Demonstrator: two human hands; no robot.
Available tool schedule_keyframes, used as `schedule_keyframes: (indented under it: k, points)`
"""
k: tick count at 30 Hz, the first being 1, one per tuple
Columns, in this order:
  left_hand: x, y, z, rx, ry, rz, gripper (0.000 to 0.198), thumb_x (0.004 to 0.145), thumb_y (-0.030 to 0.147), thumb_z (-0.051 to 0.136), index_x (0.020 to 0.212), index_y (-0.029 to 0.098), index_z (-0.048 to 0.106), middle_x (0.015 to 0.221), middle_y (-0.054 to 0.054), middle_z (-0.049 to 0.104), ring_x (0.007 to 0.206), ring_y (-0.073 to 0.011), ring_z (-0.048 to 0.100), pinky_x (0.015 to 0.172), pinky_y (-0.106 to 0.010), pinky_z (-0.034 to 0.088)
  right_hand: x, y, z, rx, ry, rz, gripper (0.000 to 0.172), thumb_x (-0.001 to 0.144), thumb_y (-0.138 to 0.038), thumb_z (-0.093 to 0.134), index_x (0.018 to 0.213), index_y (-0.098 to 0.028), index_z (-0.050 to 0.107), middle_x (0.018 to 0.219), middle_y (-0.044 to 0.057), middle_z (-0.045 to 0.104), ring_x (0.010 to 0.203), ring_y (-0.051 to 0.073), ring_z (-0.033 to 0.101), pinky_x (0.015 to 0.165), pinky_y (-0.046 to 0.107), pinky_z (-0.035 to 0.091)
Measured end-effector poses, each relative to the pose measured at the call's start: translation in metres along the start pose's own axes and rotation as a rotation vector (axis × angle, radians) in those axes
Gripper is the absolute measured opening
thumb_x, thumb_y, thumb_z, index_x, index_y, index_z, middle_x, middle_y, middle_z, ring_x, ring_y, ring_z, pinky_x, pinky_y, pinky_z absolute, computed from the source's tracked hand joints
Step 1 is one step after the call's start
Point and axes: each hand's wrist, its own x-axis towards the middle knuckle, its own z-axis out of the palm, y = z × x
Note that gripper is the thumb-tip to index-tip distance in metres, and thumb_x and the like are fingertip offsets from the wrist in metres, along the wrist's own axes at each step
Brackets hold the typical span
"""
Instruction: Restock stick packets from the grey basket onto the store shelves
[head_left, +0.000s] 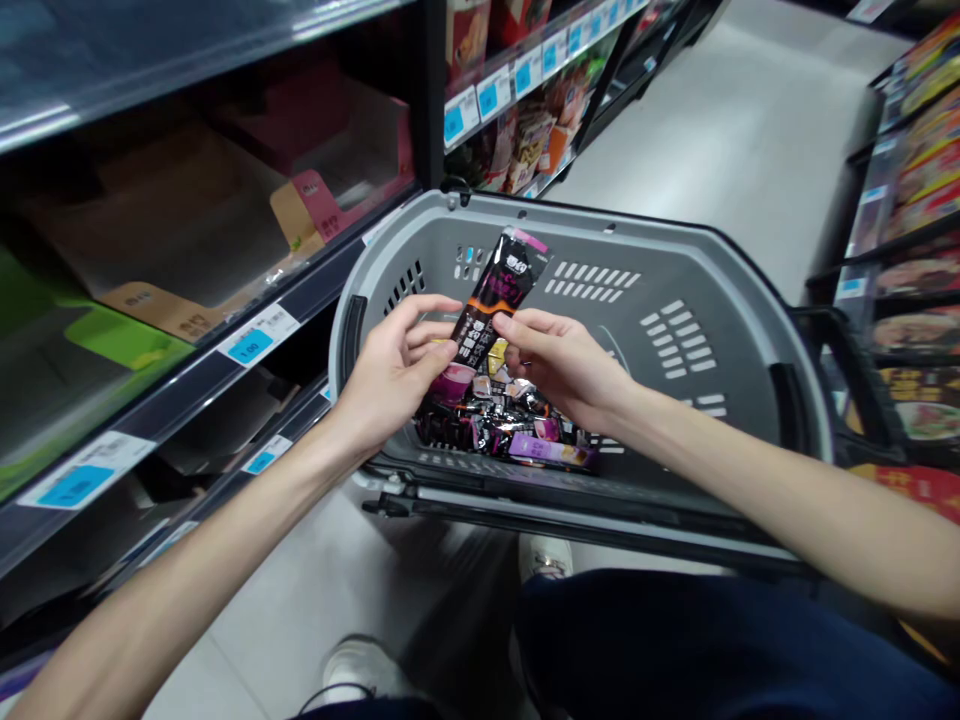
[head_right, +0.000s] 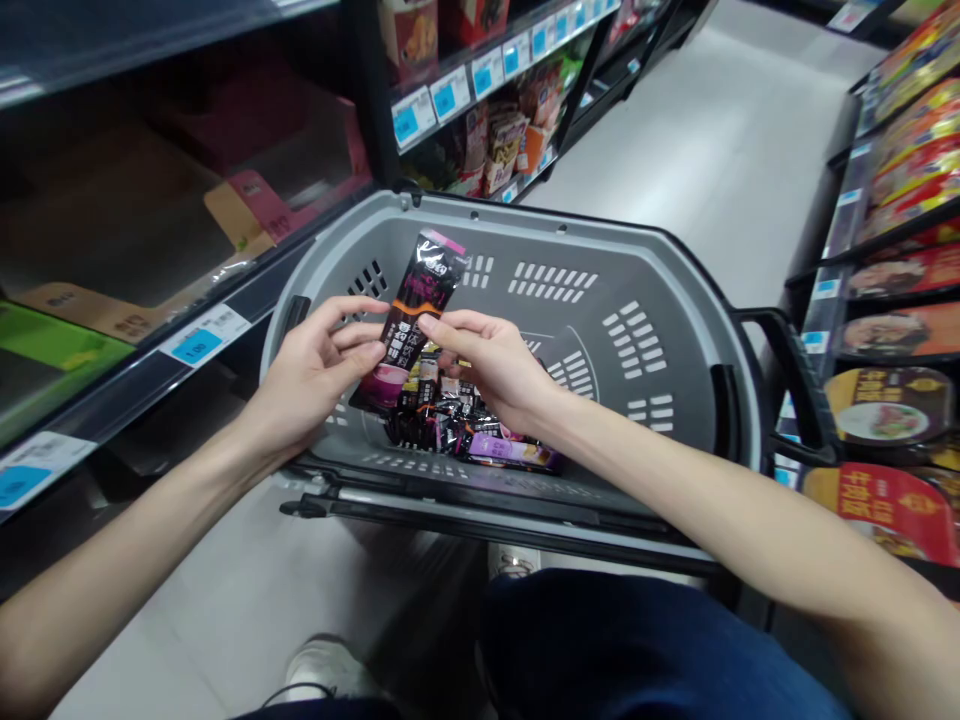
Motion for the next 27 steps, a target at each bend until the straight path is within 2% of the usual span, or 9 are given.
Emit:
schedule_keyframes:
  k: [3,6,10,13,15,17,21,24,27]
  points:
    - [0.0,0.0,0.0,-0.002,0.008,-0.003,0.031,0.086,0.016,0.066,0.116,0.02,0.057,0.102,-0.003,0.072,0.087,-0.0151,0.072,0.076,-0.028,0.06,0.003,-0.006,-0.002,0.017,-0.069,0.038,0.023,0.077,-0.037,0.084,0.081,-0.019,0.069,0.078,-0.003,0.061,0.064,0.008,0.049,0.059,0.024,0.041]
    - [0.001,-0.001,0.0,-0.01,0.029,0.013,0.031,0.086,0.015,0.065,0.115,0.02,0.056,0.101,-0.003,0.072,0.086,-0.0142,0.071,0.074,-0.026,0.06,0.012,-0.022,-0.015,-0.128,-0.258,0.0,0.022,0.076,-0.026,0.08,0.093,-0.02,0.067,0.084,-0.002,0.065,0.071,0.011,0.058,0.066,0.027,0.046]
    - [0.001,-0.001,-0.001,-0.013,0.056,0.004,0.03,0.086,0.013,0.064,0.114,0.02,0.056,0.099,-0.002,0.071,0.08,-0.0122,0.07,0.07,-0.024,0.059,0.029,-0.031,-0.043,-0.832,-0.469,-0.144,0.022,0.075,-0.014,0.071,0.096,-0.018,0.065,0.089,0.002,0.07,0.08,0.017,0.065,0.073,0.031,0.049]
    - [0.001,0.0,-0.001,-0.025,0.063,-0.012,0.031,0.086,0.014,0.064,0.114,0.021,0.055,0.101,-0.001,0.07,0.074,-0.0104,0.069,0.068,-0.023,0.058,0.034,-0.009,-0.058,-1.547,-0.608,0.068,0.027,0.069,-0.01,0.075,0.094,-0.017,0.069,0.084,0.004,0.07,0.082,0.021,0.065,0.071,0.032,0.048]
    - [0.001,0.0,0.0,-0.029,0.064,-0.019,0.032,0.086,0.015,0.064,0.115,0.022,0.053,0.102,-0.001,0.07,0.071,-0.0096,0.069,0.067,-0.022,0.057,0.033,0.016,-0.059,-1.783,-0.764,0.29,0.036,0.061,-0.016,0.084,0.094,-0.016,0.071,0.088,0.007,0.07,0.088,0.026,0.066,0.071,0.032,0.048]
    - [0.0,0.0,0.0,-0.033,0.063,-0.024,0.033,0.085,0.016,0.065,0.116,0.022,0.053,0.102,-0.001,0.07,0.071,-0.0097,0.07,0.067,-0.022,0.057,0.03,0.04,-0.054,-1.817,-0.91,0.414,0.042,0.055,-0.023,0.09,0.092,-0.015,0.072,0.092,0.008,0.07,0.091,0.028,0.066,0.071,0.032,0.048]
    - [-0.001,-0.001,0.001,-0.025,0.054,-0.004,0.033,0.085,0.016,0.066,0.115,0.022,0.054,0.1,-0.002,0.07,0.079,-0.0114,0.071,0.069,-0.022,0.057,0.03,0.064,-0.043,-1.817,-1.004,0.405,0.034,0.053,-0.023,0.092,0.076,-0.014,0.069,0.08,0.007,0.069,0.087,0.028,0.065,0.072,0.032,0.046]
    - [-0.001,-0.002,0.001,-0.026,0.061,0.0,0.032,0.086,0.016,0.066,0.115,0.021,0.054,0.099,-0.002,0.07,0.079,-0.0112,0.07,0.071,-0.023,0.057,0.038,0.054,-0.046,-1.802,-1.028,0.379,0.023,0.062,-0.017,0.085,0.075,-0.015,0.067,0.076,0.005,0.067,0.082,0.024,0.063,0.069,0.03,0.044]
    - [-0.002,-0.003,0.001,-0.031,0.069,0.009,0.033,0.086,0.018,0.066,0.116,0.022,0.054,0.099,-0.002,0.069,0.077,-0.0105,0.069,0.07,-0.022,0.057,0.048,0.027,-0.06,-1.694,-0.949,0.262,0.019,0.074,-0.011,0.073,0.092,-0.014,0.067,0.082,0.004,0.068,0.077,0.02,0.06,0.066,0.029,0.043]
